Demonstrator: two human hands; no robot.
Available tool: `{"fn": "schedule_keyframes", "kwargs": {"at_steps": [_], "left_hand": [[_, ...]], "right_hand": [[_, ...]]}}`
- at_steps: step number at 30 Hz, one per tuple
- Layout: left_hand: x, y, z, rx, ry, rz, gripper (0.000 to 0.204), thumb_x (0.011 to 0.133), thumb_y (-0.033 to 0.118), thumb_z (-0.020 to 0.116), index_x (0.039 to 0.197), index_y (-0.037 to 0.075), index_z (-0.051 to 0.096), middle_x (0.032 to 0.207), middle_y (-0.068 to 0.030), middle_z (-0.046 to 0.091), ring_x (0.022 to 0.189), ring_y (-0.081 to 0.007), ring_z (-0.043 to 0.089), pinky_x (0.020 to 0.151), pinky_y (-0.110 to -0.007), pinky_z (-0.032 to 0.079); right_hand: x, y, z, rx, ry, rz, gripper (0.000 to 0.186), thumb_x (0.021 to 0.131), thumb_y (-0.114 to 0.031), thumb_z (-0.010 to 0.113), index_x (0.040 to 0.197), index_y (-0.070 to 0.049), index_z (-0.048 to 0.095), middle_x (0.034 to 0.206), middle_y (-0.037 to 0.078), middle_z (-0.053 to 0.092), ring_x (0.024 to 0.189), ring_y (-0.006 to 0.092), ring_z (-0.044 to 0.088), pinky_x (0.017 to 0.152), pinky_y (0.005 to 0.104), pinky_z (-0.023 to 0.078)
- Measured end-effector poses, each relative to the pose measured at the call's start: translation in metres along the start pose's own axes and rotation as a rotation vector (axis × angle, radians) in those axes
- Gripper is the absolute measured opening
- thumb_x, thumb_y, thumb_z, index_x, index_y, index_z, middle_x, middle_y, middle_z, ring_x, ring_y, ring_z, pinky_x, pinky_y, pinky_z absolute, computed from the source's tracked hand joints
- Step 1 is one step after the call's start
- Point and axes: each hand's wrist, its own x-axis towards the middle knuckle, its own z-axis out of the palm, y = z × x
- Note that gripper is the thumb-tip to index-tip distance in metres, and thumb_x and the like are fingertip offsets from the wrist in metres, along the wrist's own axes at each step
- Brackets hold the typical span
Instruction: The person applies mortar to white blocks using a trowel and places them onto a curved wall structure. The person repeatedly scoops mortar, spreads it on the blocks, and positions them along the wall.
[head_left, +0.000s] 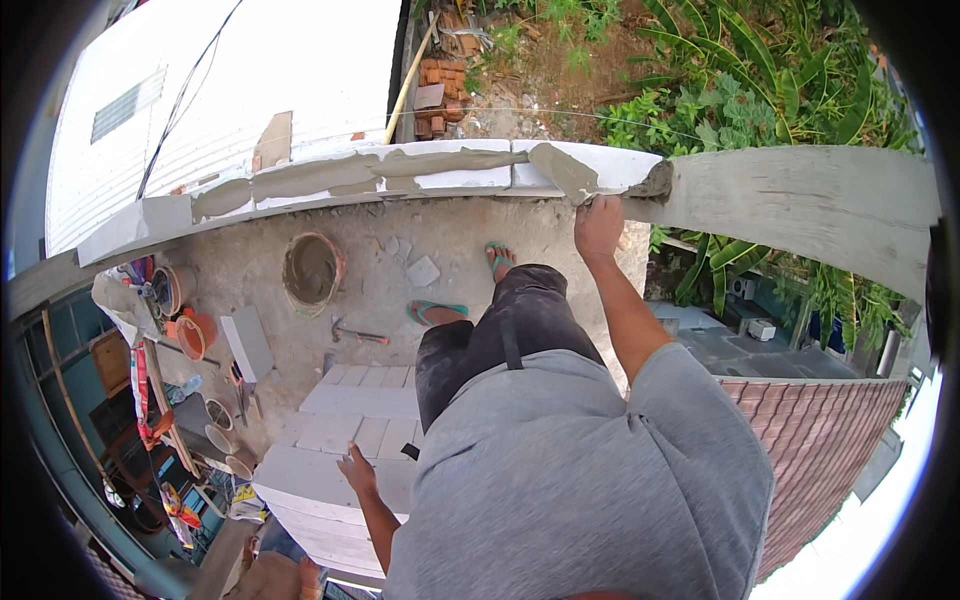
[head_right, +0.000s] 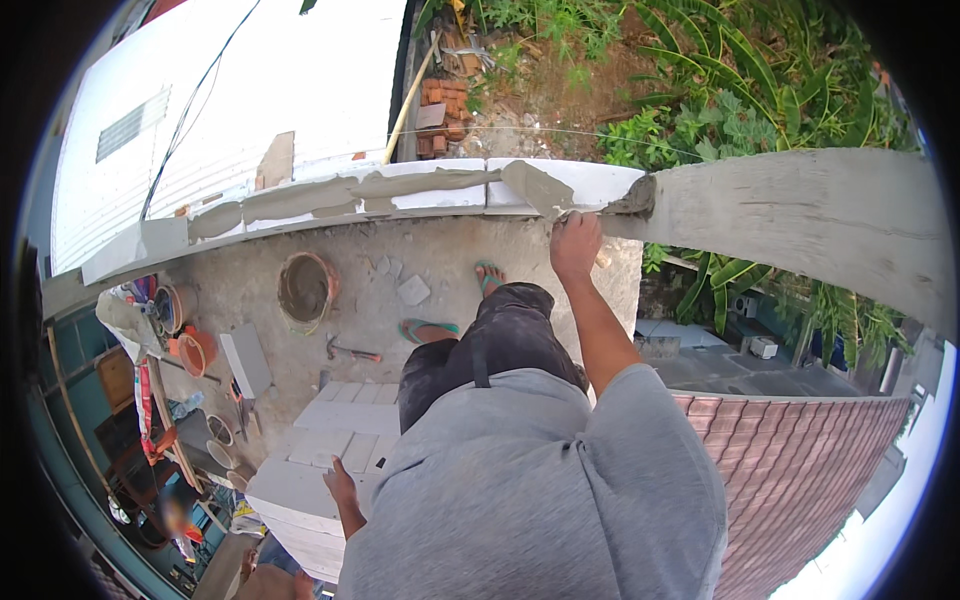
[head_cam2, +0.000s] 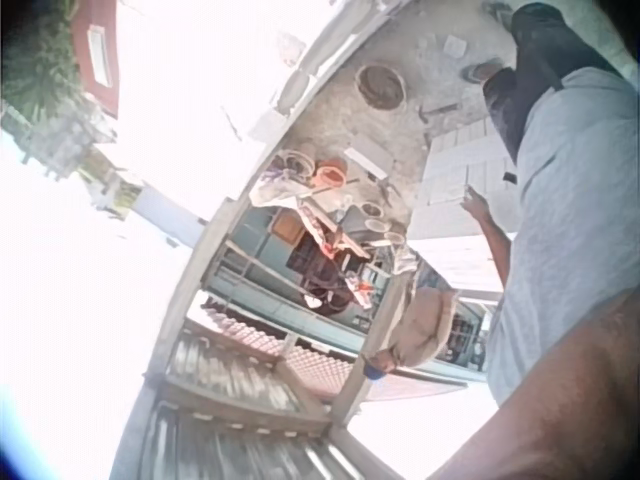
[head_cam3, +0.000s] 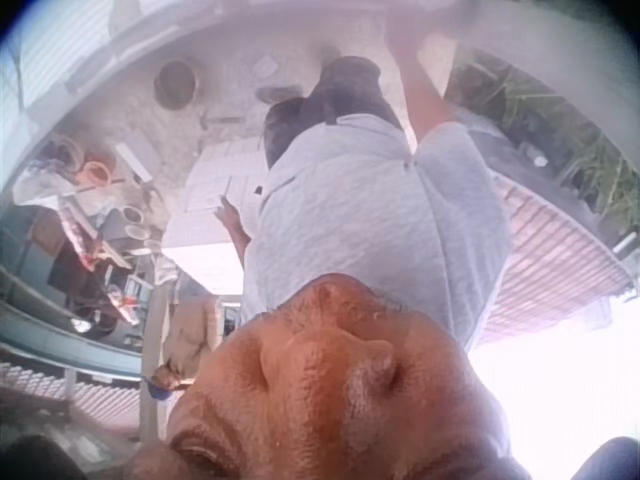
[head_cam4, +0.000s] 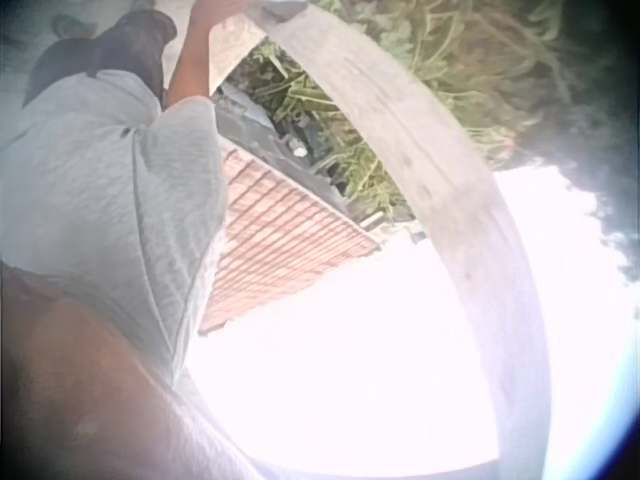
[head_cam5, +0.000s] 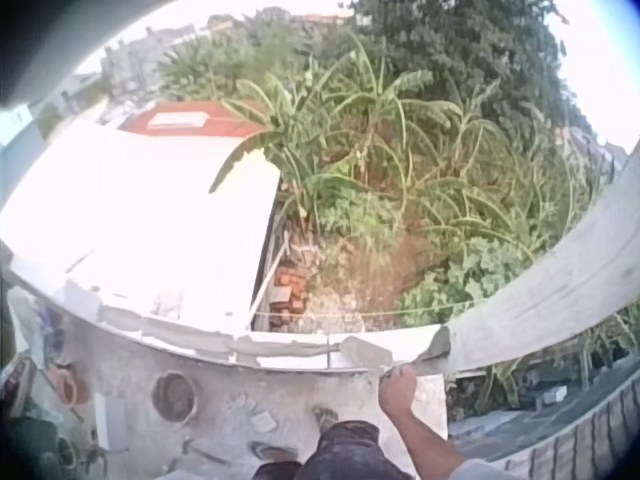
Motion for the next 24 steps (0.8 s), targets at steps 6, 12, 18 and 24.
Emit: {"fn": "schedule_keyframes", "kwargs": {"at_steps": [6, 12, 18, 24], "left_hand": [[0.030, 0.003, -0.006, 0.116, -0.065, 0.076, 0.102, 0.102, 0.073, 0.037, 0.158, -0.011, 0.033, 0.170, -0.0310, 0.017, 0.160, -0.0419, 0.014, 0.129, -0.044, 0.015], [0.047, 0.020, -0.054, -0.040, -0.041, 0.210, 0.098, 0.103, 0.066, 0.045, 0.160, -0.011, 0.025, 0.170, -0.0280, 0.023, 0.158, -0.0397, 0.024, 0.128, -0.042, 0.021], [0.088, -0.002, -0.058, -0.090, -0.078, 0.188, 0.101, 0.102, 0.066, 0.048, 0.160, -0.012, 0.022, 0.167, -0.0274, 0.032, 0.155, -0.0399, 0.030, 0.126, -0.042, 0.025], [0.128, -0.075, -0.051, -0.008, -0.189, 0.112, 0.102, 0.101, 0.069, 0.047, 0.157, -0.014, 0.027, 0.164, -0.0280, 0.036, 0.155, -0.0409, 0.029, 0.128, -0.042, 0.022]], "right_hand": [[-0.047, -0.008, 0.079, -0.022, -0.239, 0.138, 0.039, 0.103, -0.029, 0.060, 0.126, 0.003, 0.057, 0.125, 0.020, 0.058, 0.122, 0.0380, 0.056, 0.099, 0.0477, 0.051], [-0.130, -0.025, 0.050, 0.208, -0.225, 0.209, 0.041, 0.103, -0.030, 0.060, 0.121, 0.007, 0.056, 0.122, 0.028, 0.060, 0.111, 0.0459, 0.062, 0.094, 0.0546, 0.051], [-0.097, -0.168, 0.006, 0.442, -0.271, -0.092, 0.048, 0.103, -0.036, 0.059, 0.133, 0.001, 0.054, 0.117, 0.027, 0.063, 0.111, 0.0480, 0.063, 0.091, 0.0556, 0.052], [-0.102, -0.323, 0.030, 0.470, -0.435, -0.249, 0.044, 0.103, -0.030, 0.056, 0.135, -0.001, 0.055, 0.124, 0.028, 0.059, 0.113, 0.0482, 0.062, 0.095, 0.0566, 0.051]]}}
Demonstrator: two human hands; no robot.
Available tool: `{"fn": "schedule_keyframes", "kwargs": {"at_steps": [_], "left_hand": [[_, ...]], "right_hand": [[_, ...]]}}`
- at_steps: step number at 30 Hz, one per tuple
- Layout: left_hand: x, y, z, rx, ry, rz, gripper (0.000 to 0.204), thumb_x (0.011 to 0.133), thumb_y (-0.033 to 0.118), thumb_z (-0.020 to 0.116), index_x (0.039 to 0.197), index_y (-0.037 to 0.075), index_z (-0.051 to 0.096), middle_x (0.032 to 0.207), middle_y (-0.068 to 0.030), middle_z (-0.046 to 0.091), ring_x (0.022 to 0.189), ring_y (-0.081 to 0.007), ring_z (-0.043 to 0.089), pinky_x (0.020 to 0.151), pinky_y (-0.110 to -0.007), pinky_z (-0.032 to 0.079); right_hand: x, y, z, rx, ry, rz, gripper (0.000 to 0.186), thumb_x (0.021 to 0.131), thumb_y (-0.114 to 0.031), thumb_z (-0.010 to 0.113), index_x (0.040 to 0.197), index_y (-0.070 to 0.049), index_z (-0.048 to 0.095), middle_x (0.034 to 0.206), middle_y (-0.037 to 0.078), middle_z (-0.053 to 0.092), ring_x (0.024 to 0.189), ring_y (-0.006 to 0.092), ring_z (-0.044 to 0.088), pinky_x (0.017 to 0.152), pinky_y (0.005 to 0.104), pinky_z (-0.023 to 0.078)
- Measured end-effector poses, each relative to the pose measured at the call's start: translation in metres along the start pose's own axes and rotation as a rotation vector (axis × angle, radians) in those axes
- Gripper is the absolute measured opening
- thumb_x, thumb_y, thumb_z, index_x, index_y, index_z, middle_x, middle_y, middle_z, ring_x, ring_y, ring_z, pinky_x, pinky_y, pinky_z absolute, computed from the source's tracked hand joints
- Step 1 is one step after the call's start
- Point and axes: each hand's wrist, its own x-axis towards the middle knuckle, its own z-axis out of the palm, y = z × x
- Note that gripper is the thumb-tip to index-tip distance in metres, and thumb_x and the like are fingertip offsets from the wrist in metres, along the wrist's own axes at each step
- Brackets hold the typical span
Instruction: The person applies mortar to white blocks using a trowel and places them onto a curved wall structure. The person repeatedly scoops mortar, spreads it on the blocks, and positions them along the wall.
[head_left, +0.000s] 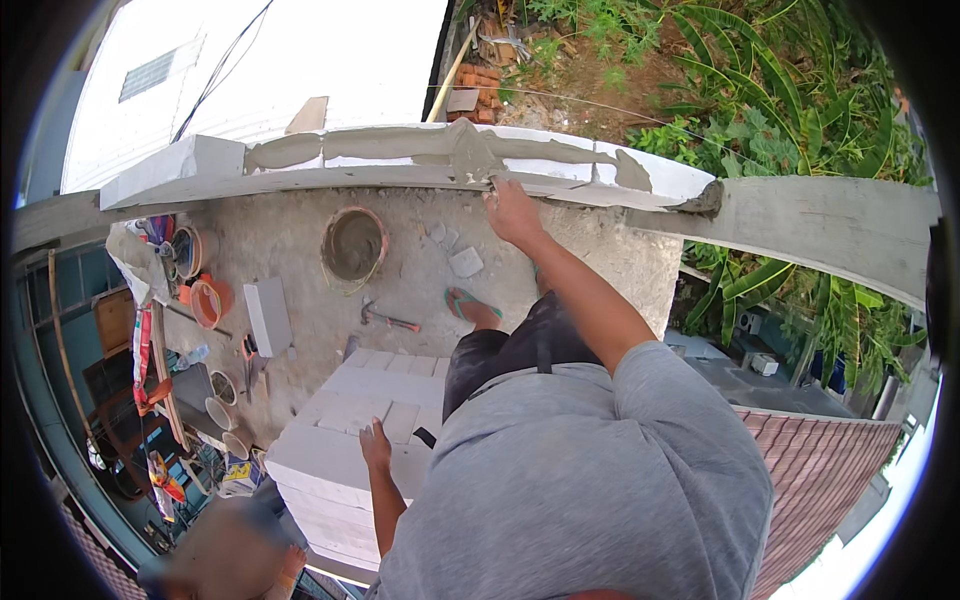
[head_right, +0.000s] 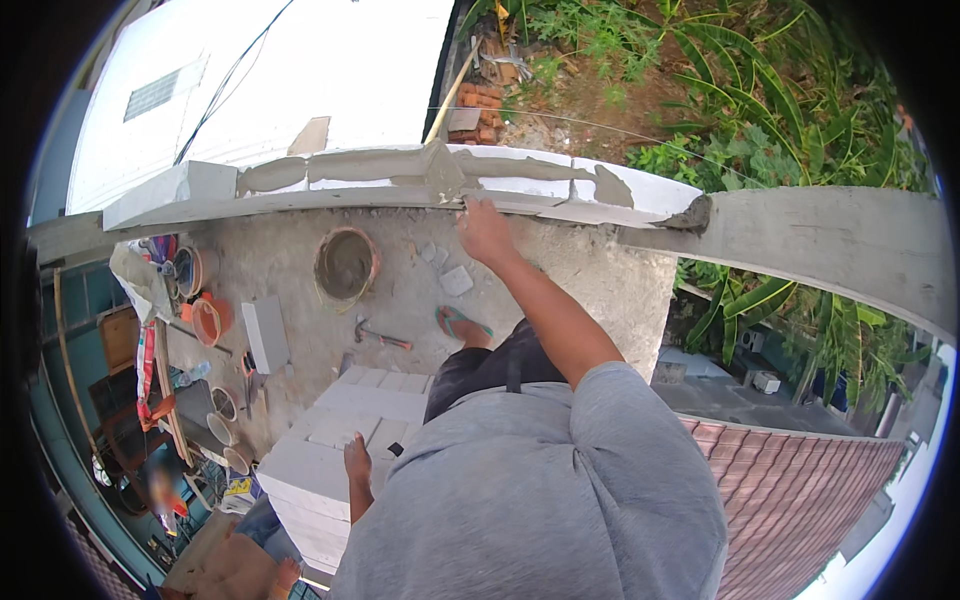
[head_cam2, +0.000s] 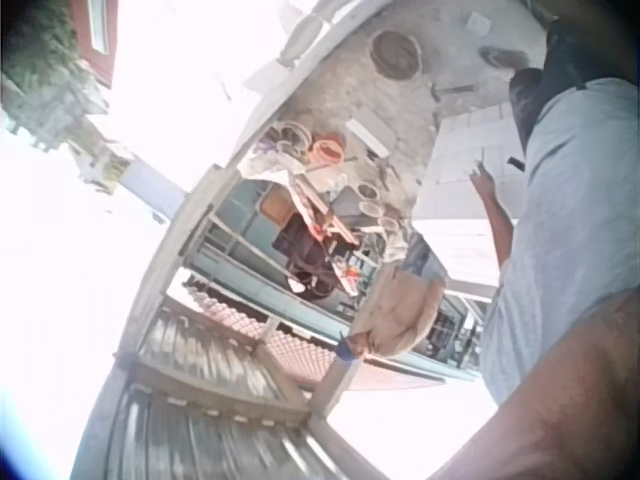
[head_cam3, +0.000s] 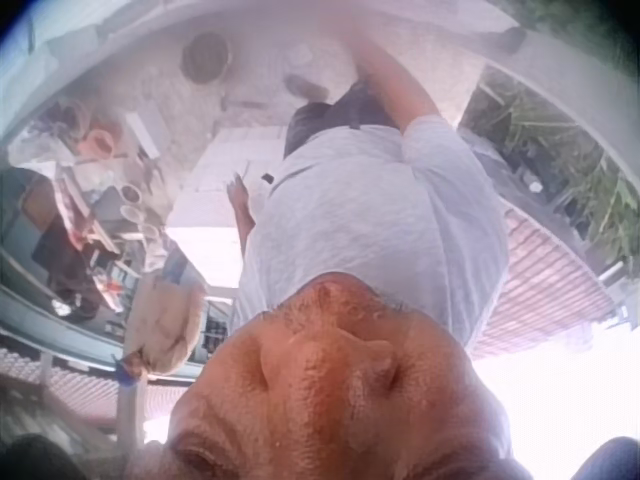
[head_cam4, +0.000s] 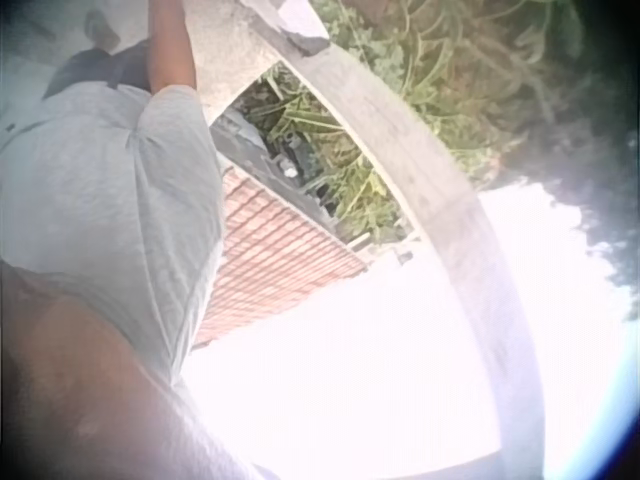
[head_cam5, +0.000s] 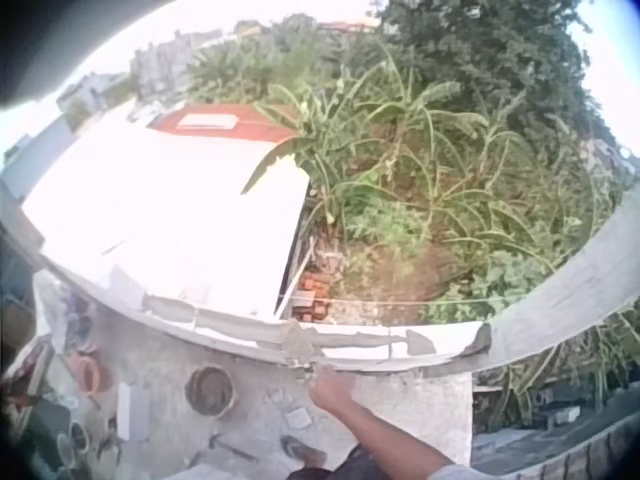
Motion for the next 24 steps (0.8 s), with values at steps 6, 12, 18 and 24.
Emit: {"fn": "schedule_keyframes", "kwargs": {"at_steps": [6, 12, 18, 24], "left_hand": [[0.003, -0.041, 0.002, 0.095, -0.071, -0.057, 0.096, 0.103, 0.069, 0.040, 0.151, -0.015, 0.040, 0.160, -0.0302, 0.042, 0.152, -0.0434, 0.033, 0.126, -0.042, 0.025], [-0.012, 0.022, -0.012, 0.235, -0.040, 0.083, 0.085, 0.107, 0.063, 0.032, 0.142, -0.012, 0.054, 0.147, -0.0351, 0.053, 0.140, -0.0487, 0.045, 0.122, -0.046, 0.031], [0.012, 0.034, -0.004, 0.293, -0.030, 0.195, 0.082, 0.108, 0.060, 0.034, 0.136, -0.014, 0.057, 0.137, -0.0384, 0.057, 0.134, -0.0496, 0.048, 0.120, -0.046, 0.032], [0.015, 0.092, -0.006, -0.026, -0.036, 0.124, 0.097, 0.105, 0.063, 0.046, 0.154, -0.018, 0.027, 0.160, -0.0319, 0.040, 0.152, -0.0406, 0.035, 0.125, -0.042, 0.026]], "right_hand": [[-0.006, 0.018, 0.000, -0.057, -0.050, 0.164, 0.048, 0.102, -0.033, 0.056, 0.141, -0.005, 0.056, 0.126, 0.027, 0.061, 0.118, 0.0453, 0.061, 0.100, 0.0546, 0.050], [0.003, 0.059, -0.105, -0.085, 0.054, 0.243, 0.046, 0.100, -0.030, 0.058, 0.138, -0.004, 0.059, 0.121, 0.026, 0.063, 0.117, 0.0449, 0.061, 0.100, 0.0531, 0.049], [-0.033, 0.142, -0.118, -0.113, 0.169, 0.217, 0.045, 0.099, -0.030, 0.061, 0.135, -0.003, 0.062, 0.121, 0.027, 0.066, 0.117, 0.0448, 0.062, 0.102, 0.0518, 0.049], [-0.043, 0.199, -0.171, -0.119, 0.148, 0.300, 0.046, 0.100, -0.031, 0.059, 0.136, -0.003, 0.061, 0.128, 0.026, 0.065, 0.123, 0.0428, 0.061, 0.104, 0.0511, 0.049]]}}
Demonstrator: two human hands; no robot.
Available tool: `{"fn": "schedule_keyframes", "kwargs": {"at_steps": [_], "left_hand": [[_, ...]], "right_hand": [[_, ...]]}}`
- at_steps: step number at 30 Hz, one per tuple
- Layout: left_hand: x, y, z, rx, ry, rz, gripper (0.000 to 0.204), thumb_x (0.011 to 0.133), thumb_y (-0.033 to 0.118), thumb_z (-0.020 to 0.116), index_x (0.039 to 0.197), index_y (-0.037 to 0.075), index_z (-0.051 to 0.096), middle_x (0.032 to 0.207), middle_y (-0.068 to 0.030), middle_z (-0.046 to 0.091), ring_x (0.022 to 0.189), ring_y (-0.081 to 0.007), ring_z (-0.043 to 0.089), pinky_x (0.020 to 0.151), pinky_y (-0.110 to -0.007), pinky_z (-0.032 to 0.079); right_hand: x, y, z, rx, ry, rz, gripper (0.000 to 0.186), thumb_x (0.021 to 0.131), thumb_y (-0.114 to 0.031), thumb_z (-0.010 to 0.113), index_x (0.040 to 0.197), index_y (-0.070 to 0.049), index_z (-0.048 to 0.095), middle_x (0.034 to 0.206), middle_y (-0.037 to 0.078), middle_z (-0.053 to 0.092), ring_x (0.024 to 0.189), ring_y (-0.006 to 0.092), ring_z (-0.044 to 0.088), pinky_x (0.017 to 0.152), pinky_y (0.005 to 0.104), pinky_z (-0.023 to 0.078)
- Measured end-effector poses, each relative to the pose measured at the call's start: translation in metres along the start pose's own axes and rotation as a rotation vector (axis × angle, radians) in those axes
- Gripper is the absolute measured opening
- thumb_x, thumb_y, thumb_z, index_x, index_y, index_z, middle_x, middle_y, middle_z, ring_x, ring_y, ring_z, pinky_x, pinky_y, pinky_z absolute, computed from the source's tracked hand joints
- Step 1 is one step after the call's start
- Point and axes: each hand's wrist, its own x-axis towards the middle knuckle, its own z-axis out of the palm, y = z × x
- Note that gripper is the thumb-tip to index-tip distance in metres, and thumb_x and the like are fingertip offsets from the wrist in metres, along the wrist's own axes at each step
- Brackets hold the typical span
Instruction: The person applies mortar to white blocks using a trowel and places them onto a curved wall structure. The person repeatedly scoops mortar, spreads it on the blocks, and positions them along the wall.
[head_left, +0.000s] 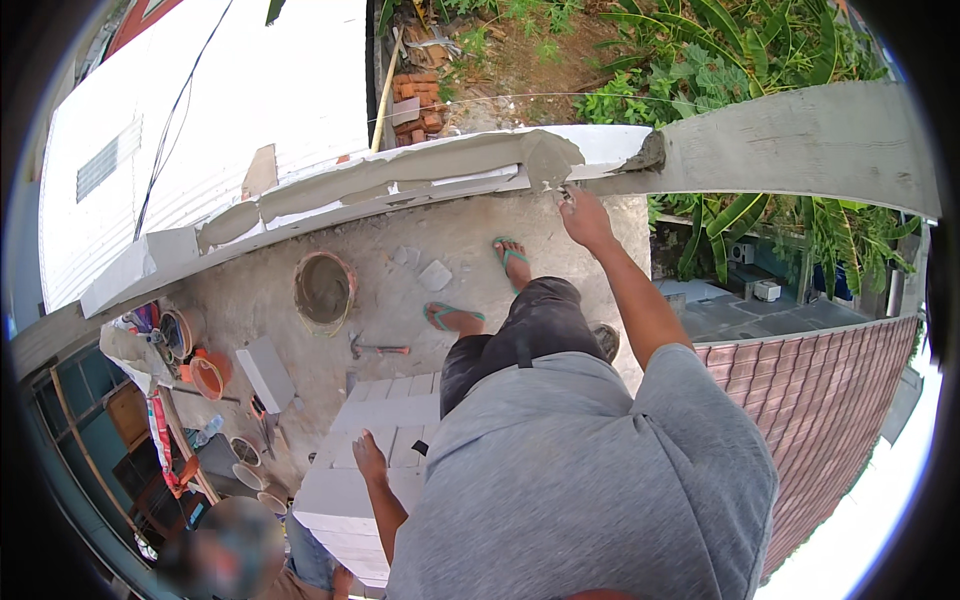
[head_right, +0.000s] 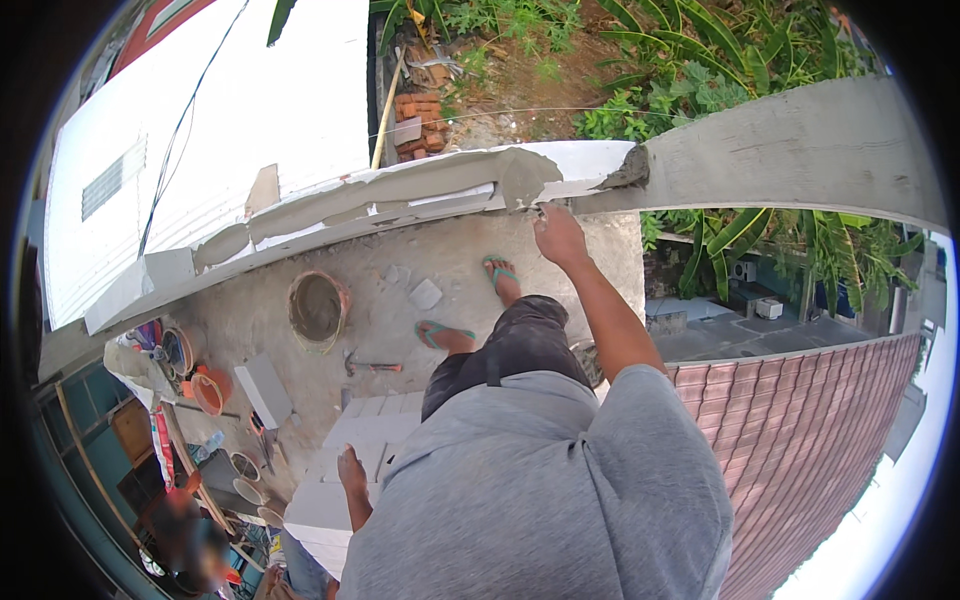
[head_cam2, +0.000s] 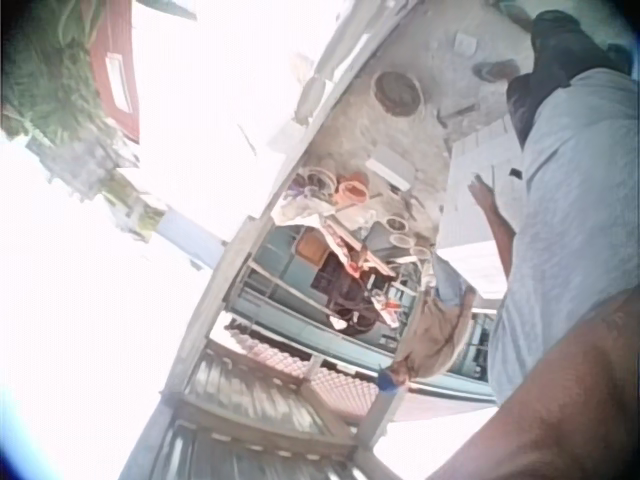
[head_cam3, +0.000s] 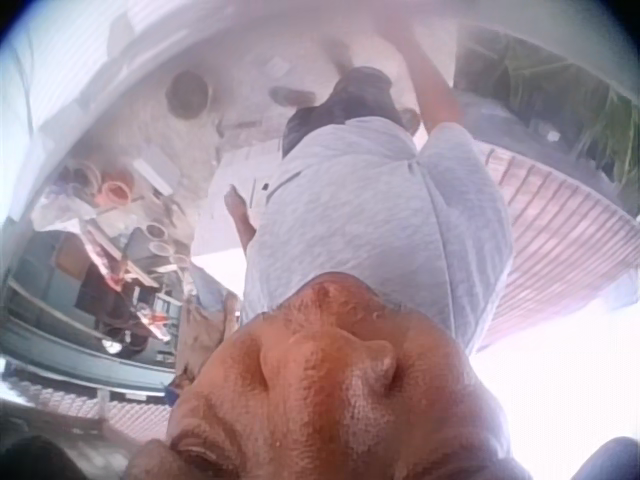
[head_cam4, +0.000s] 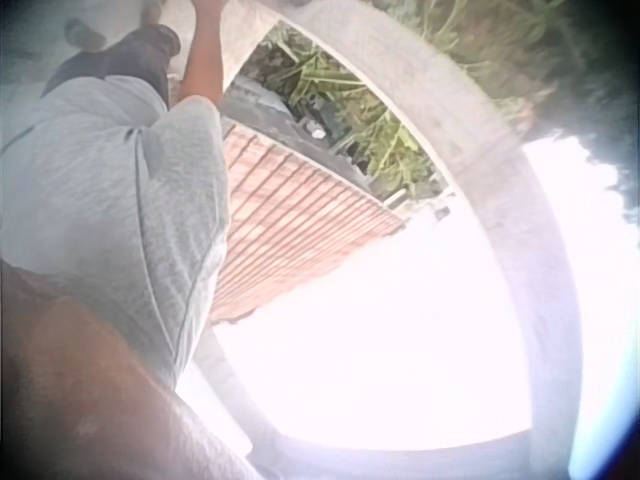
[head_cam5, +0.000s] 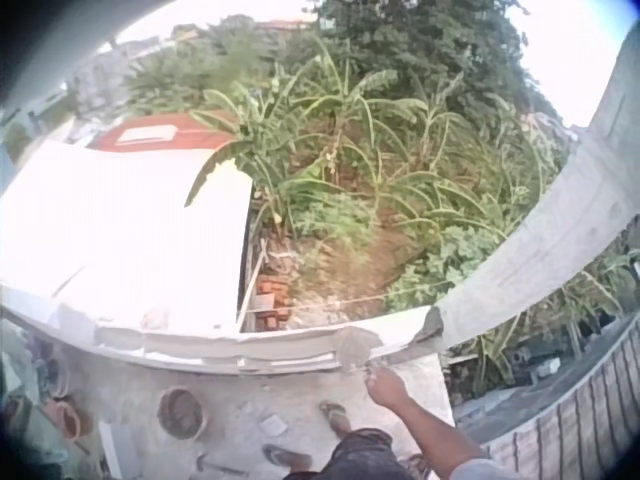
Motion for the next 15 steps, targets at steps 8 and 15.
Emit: {"fn": "schedule_keyframes", "kwargs": {"at_steps": [8, 15], "left_hand": [[0.002, 0.023, 0.017, 0.008, -0.035, -0.006, 0.101, 0.103, 0.063, 0.051, 0.157, -0.018, 0.021, 0.163, -0.0309, 0.035, 0.154, -0.0391, 0.033, 0.126, -0.041, 0.025], [-0.013, 0.025, 0.038, 0.052, -0.048, -0.023, 0.101, 0.103, 0.063, 0.052, 0.157, -0.017, 0.022, 0.164, -0.0300, 0.036, 0.154, -0.0392, 0.034, 0.126, -0.041, 0.026]], "right_hand": [[0.009, 0.099, -0.021, 0.035, 0.156, 0.038, 0.045, 0.100, -0.032, 0.061, 0.133, -0.001, 0.064, 0.124, 0.026, 0.067, 0.119, 0.0433, 0.062, 0.105, 0.0499, 0.048], [0.007, 0.132, -0.006, 0.163, 0.256, 0.097, 0.046, 0.100, -0.034, 0.062, 0.127, 0.003, 0.063, 0.118, 0.030, 0.068, 0.112, 0.0477, 0.065, 0.095, 0.0535, 0.051]]}}
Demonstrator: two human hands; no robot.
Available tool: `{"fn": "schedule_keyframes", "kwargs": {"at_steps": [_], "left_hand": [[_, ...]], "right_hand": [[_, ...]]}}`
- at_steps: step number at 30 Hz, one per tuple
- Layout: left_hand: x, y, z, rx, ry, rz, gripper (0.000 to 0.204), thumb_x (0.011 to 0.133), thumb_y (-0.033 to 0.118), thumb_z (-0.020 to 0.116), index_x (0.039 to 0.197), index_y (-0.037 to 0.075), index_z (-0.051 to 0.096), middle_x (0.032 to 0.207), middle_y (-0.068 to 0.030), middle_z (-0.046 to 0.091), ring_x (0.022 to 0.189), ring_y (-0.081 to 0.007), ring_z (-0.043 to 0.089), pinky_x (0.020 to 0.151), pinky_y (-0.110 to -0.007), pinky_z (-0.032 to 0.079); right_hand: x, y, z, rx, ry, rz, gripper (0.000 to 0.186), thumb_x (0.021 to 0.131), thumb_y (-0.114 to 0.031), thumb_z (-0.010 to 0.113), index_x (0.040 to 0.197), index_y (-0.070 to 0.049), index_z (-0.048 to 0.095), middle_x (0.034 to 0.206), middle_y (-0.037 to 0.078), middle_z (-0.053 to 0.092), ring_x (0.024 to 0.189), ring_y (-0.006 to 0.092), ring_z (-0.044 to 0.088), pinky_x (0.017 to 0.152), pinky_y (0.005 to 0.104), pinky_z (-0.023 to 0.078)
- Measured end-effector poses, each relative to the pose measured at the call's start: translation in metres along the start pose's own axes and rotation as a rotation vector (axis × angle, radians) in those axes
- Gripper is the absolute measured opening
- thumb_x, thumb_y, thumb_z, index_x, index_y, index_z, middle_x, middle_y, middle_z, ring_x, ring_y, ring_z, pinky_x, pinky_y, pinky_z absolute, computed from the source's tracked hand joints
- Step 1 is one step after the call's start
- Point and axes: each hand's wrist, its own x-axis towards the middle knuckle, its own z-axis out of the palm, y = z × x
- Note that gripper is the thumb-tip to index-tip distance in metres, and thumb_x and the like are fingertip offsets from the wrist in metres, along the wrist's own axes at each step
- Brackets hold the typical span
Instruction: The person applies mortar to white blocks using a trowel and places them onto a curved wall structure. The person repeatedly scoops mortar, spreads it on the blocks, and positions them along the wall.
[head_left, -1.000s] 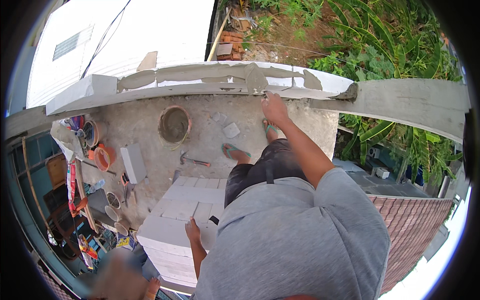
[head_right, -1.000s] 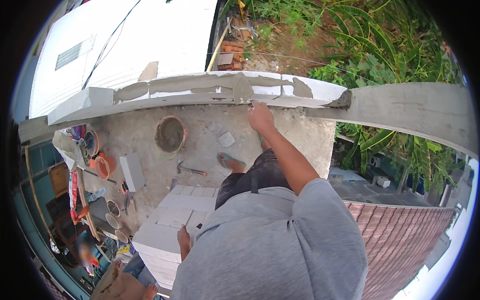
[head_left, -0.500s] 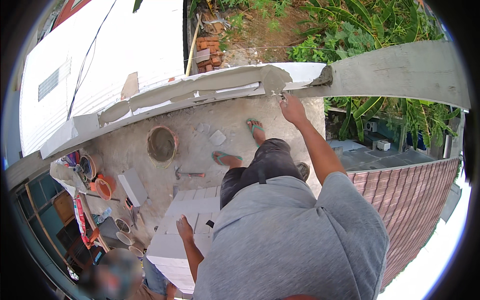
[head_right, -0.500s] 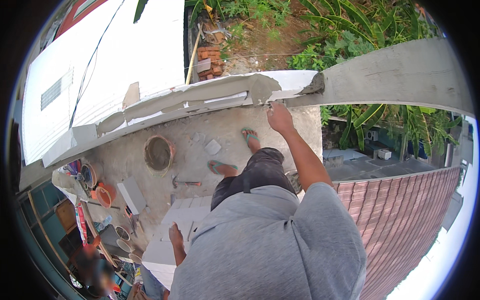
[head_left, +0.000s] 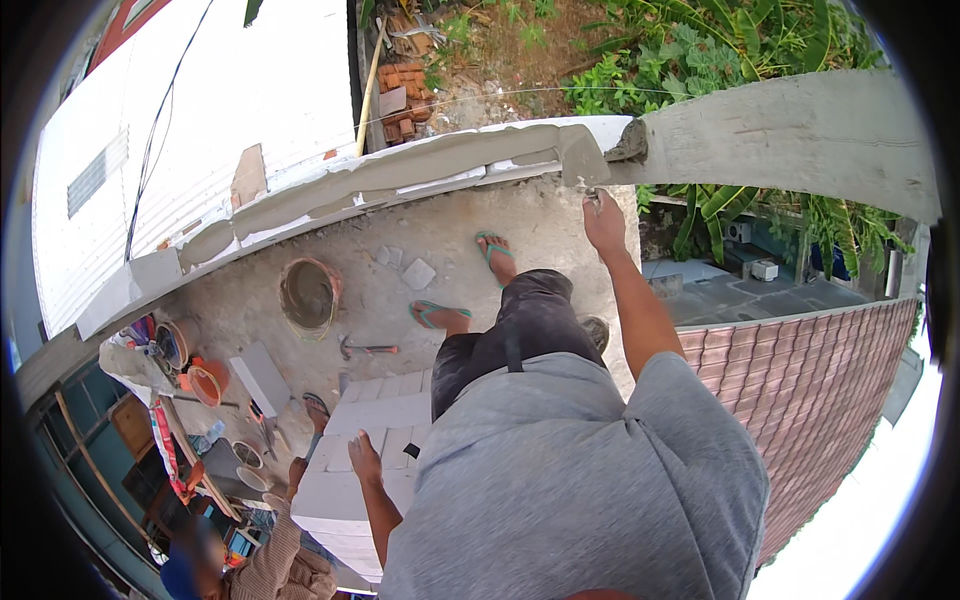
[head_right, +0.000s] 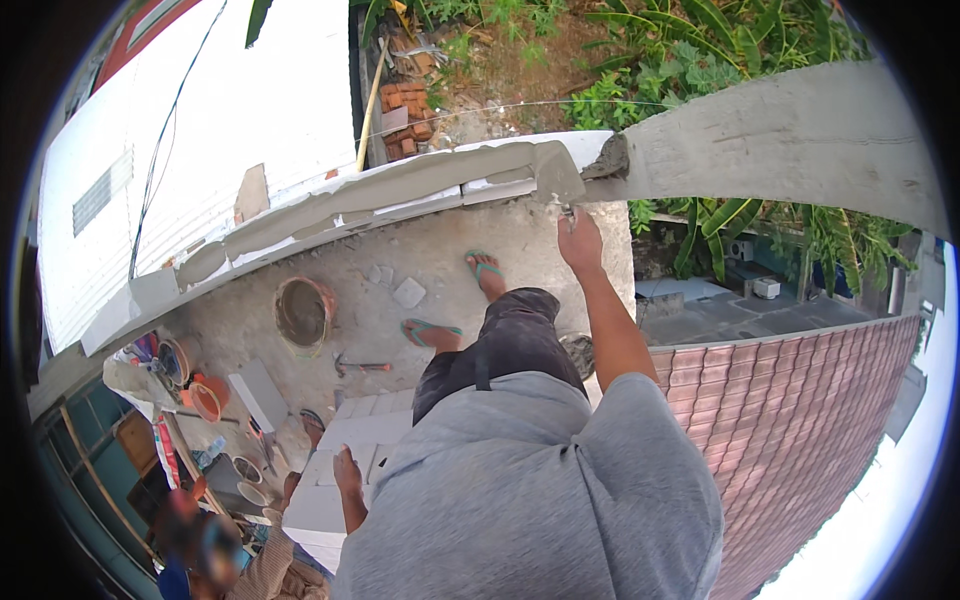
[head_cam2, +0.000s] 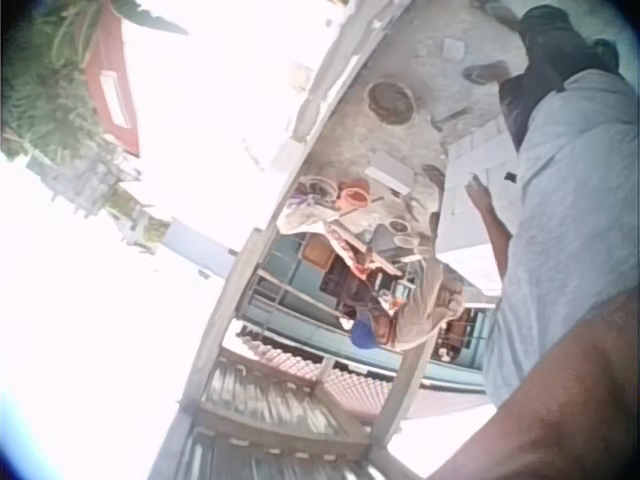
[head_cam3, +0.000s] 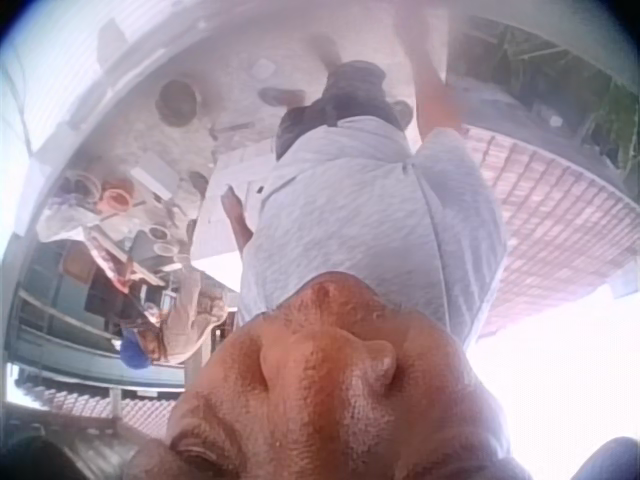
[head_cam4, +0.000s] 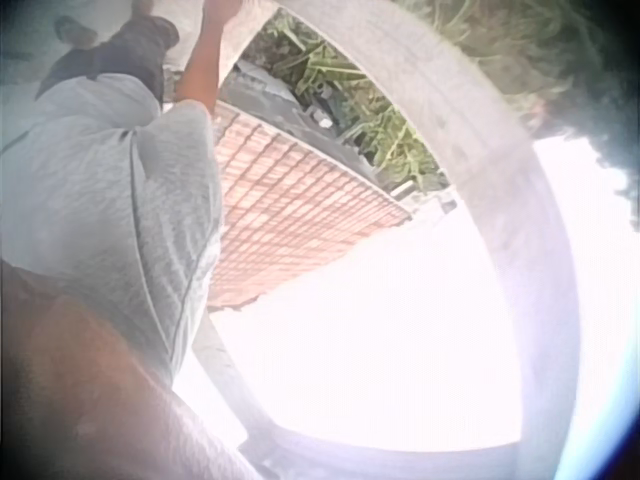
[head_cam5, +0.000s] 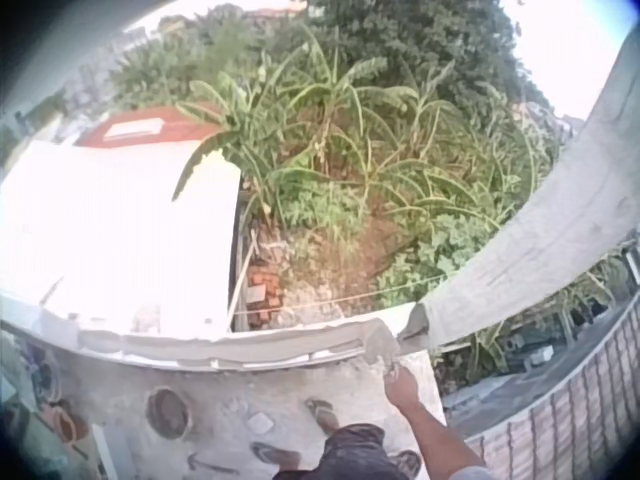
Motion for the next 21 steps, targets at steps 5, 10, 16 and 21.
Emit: {"fn": "schedule_keyframes", "kwargs": {"at_steps": [5, 10, 16, 21], "left_hand": [[-0.011, 0.009, 0.003, 0.053, 0.008, -0.023, 0.100, 0.103, 0.063, 0.051, 0.158, -0.015, 0.023, 0.164, -0.0289, 0.037, 0.154, -0.0386, 0.034, 0.126, -0.041, 0.026], [-0.028, 0.018, 0.005, 0.088, 0.133, 0.073, 0.093, 0.105, 0.061, 0.047, 0.156, -0.015, 0.031, 0.164, -0.0302, 0.034, 0.156, -0.0404, 0.029, 0.127, -0.041, 0.023], [-0.046, 0.021, 0.019, 0.072, 0.143, 0.123, 0.089, 0.106, 0.060, 0.045, 0.149, -0.017, 0.042, 0.163, -0.0333, 0.034, 0.156, -0.0428, 0.026, 0.128, -0.042, 0.019], [-0.039, -0.020, 0.051, -0.007, 0.120, 0.105, 0.092, 0.105, 0.061, 0.046, 0.153, -0.017, 0.036, 0.161, -0.0342, 0.036, 0.154, -0.0425, 0.030, 0.127, -0.042, 0.023]], "right_hand": [[-0.003, -0.022, 0.053, 0.150, 0.067, 0.126, 0.046, 0.103, -0.035, 0.058, 0.126, 0.005, 0.059, 0.113, 0.033, 0.068, 0.107, 0.0519, 0.065, 0.093, 0.0558, 0.050], [-0.031, 0.020, 0.115, 0.107, 0.010, 0.178, 0.045, 0.107, -0.031, 0.051, 0.127, 0.008, 0.054, 0.121, 0.037, 0.063, 0.113, 0.0537, 0.061, 0.094, 0.0570, 0.048], [-0.125, 0.040, 0.083, -0.011, -0.018, 0.053, 0.040, 0.105, -0.032, 0.056, 0.117, 0.006, 0.060, 0.099, 0.030, 0.069, 0.092, 0.0491, 0.067, 0.082, 0.0532, 0.052], [-0.140, -0.029, 0.054, 0.522, -0.639, 0.208, 0.025, 0.098, -0.027, 0.056, 0.092, -0.004, 0.064, 0.069, 0.003, 0.056, 0.063, 0.0111, 0.057, 0.061, 0.0317, 0.047]]}}
